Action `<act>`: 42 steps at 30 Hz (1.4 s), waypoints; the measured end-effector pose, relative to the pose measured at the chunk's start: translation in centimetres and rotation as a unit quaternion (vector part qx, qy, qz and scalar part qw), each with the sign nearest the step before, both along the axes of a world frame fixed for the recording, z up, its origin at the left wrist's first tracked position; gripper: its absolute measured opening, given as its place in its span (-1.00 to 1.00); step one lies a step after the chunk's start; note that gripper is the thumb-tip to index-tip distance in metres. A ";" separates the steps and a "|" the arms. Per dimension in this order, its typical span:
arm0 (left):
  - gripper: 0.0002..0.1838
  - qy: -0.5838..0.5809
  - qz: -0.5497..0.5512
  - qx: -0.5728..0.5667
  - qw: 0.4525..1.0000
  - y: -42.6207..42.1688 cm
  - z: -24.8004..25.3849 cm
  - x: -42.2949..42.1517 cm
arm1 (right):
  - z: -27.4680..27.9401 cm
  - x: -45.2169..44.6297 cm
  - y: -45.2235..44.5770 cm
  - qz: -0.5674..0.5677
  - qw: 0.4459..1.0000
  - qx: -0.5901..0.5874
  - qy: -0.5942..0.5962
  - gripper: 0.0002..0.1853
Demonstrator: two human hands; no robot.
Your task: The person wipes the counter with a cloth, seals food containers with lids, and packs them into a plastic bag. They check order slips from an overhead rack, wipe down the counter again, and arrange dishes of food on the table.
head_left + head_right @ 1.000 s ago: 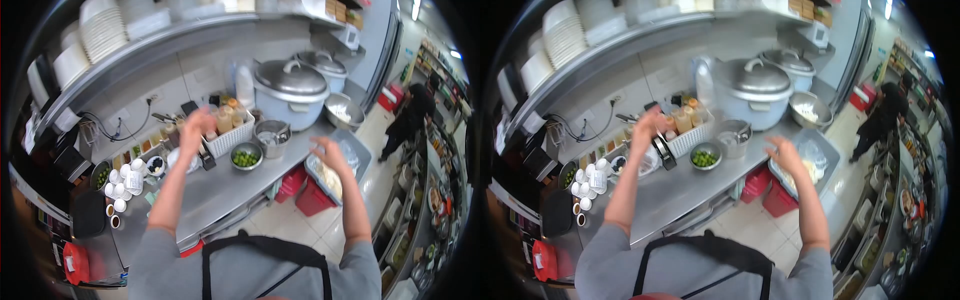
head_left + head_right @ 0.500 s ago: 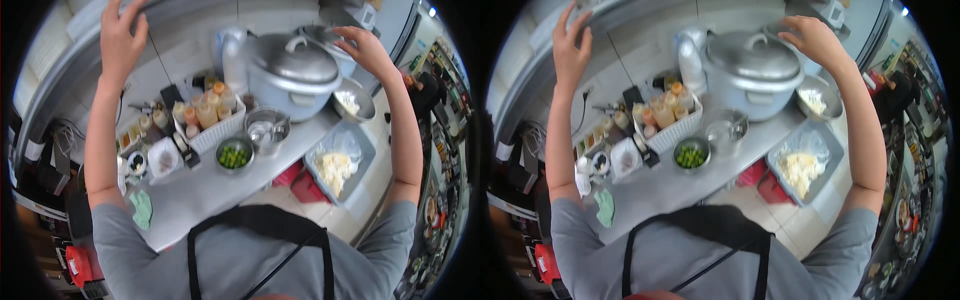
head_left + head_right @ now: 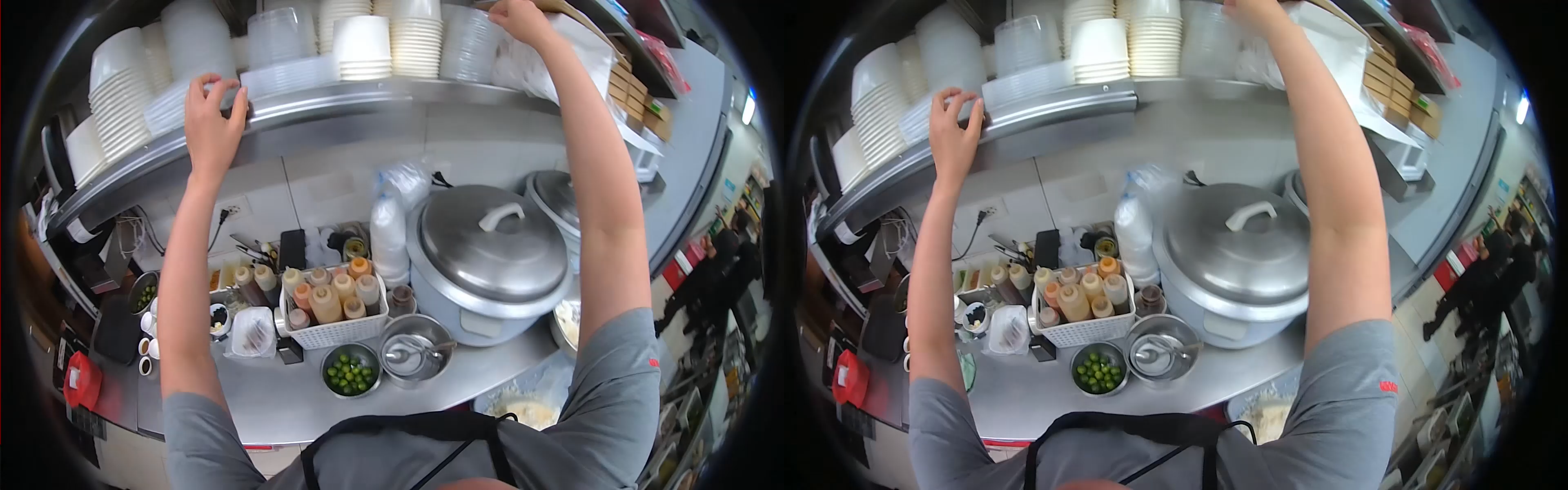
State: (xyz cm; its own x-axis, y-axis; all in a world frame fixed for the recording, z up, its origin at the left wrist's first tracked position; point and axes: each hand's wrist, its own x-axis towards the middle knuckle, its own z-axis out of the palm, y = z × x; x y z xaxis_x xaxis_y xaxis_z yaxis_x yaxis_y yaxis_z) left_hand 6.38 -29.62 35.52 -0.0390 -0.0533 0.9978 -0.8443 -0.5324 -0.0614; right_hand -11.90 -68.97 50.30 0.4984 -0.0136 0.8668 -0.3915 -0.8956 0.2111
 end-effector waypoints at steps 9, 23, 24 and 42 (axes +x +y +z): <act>-0.87 0.032 -0.016 -0.042 0.998 -0.5 -0.2 0.2 | 3.5 4.7 -0.4 -0.016 0.998 0.060 0.029 -0.75; -0.91 -0.019 -0.061 -0.059 0.996 -0.7 -0.5 0.1 | 2.8 4.8 -1.1 -0.015 0.997 -0.070 -0.002 -0.79; -0.91 -0.015 -0.067 -0.059 0.996 -0.6 -0.5 0.1 | 2.8 4.9 -1.2 -0.015 0.997 -0.071 0.001 -0.79; -0.92 -0.152 0.092 -0.078 0.981 -3.2 1.4 -1.1 | 0.4 5.8 -2.4 -0.075 0.981 -0.180 0.021 -0.89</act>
State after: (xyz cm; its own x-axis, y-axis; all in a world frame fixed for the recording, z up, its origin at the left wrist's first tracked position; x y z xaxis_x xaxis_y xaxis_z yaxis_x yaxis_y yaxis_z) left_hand 5.23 -32.85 36.91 -0.3409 0.0645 0.9379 -0.6884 -0.6966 -0.2023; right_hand -6.08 -71.37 50.74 0.5499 0.2131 0.8076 -0.4971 -0.6935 0.5215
